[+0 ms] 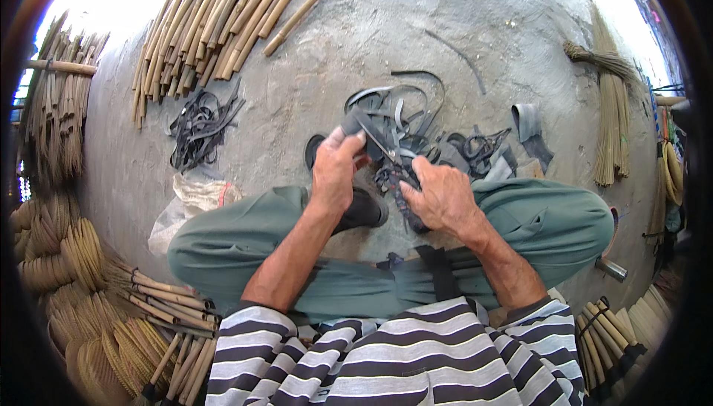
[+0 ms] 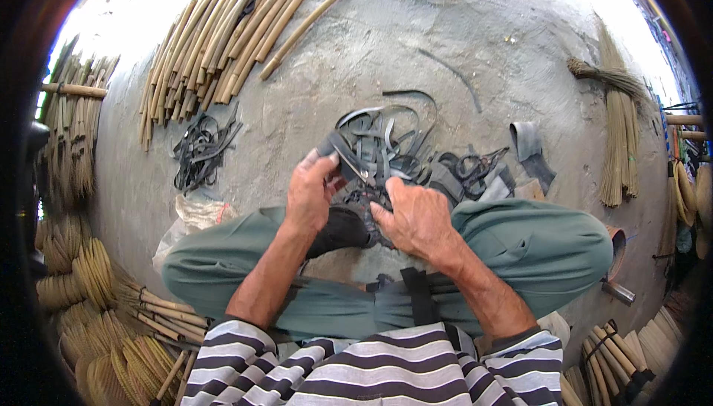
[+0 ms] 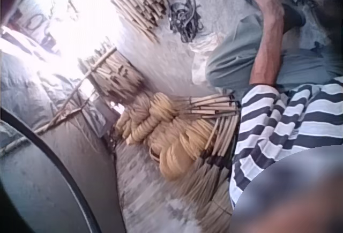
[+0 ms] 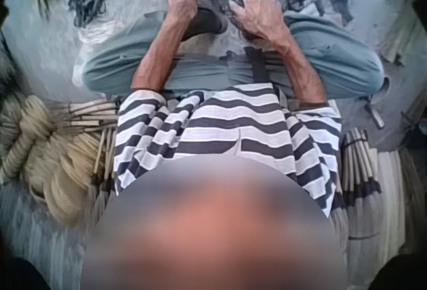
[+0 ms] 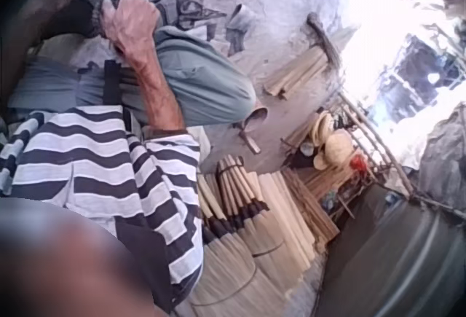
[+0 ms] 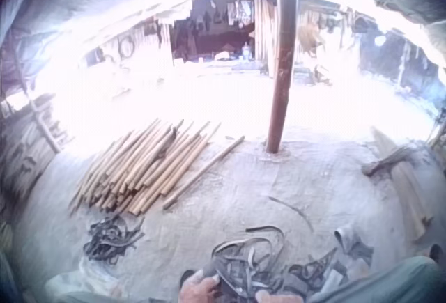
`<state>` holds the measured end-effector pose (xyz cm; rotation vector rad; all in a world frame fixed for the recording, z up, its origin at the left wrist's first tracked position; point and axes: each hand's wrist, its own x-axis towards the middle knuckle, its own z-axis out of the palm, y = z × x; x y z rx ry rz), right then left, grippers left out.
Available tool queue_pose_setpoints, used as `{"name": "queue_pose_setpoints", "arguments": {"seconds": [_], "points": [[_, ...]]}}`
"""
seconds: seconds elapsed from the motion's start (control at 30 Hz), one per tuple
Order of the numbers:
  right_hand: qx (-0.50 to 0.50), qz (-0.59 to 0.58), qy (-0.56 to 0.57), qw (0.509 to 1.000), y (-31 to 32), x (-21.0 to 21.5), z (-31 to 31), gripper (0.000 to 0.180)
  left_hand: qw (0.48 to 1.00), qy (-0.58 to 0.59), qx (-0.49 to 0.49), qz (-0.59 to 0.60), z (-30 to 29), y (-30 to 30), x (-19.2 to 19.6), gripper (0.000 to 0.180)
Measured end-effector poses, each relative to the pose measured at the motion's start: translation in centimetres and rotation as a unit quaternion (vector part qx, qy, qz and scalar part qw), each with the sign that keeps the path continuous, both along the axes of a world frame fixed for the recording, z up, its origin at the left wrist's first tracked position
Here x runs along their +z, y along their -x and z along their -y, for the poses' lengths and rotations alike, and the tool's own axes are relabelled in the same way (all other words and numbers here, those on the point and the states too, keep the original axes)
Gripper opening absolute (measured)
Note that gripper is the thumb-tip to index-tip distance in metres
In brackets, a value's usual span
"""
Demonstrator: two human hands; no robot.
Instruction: The person sits cross-legged on the floor and uses shears to cut a black rubber strip into smaller pieces. The person repeatedly repositions the strip and cuts it into short segments, accumulating cut pieces on the floor.
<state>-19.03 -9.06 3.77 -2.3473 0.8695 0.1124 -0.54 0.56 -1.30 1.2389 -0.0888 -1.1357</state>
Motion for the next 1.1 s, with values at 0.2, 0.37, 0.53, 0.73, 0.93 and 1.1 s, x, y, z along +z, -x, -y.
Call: {"name": "queue_pose_setpoints", "arguments": {"seconds": [0.2,0.37,0.53,0.73,0.93,1.1], "points": [[0.026,0.065,0.095,0.993,0.3,-1.7,-0.4,0.042,1.000,0.013,0.002,-0.002,-0.1,0.0,0.1,0.022],[0.013,0.054,0.085,0.995,0.4,-1.2,-0.1,0.042,0.998,0.049,-0.032,0.035,-0.2,0.9,-0.4,0.023],[-0.011,0.005,0.004,1.000,0.2,-0.5,-0.2,0.042,1.000,0.012,-0.013,0.001,-0.4,0.5,-0.8,0.024],[0.000,-0.033,-0.020,0.999,0.1,-1.0,-0.3,0.041,0.997,0.009,0.032,-0.069,-0.1,-0.3,-0.9,0.022],[0.014,0.073,0.116,0.990,0.1,-1.5,-0.4,0.041,0.999,0.035,-0.019,0.029,-0.4,0.8,-0.5,0.023],[-0.020,0.007,0.013,1.000,0.0,-0.3,-0.3,0.042,0.999,0.035,-0.010,0.026,-0.1,0.9,-0.3,0.025]]}}
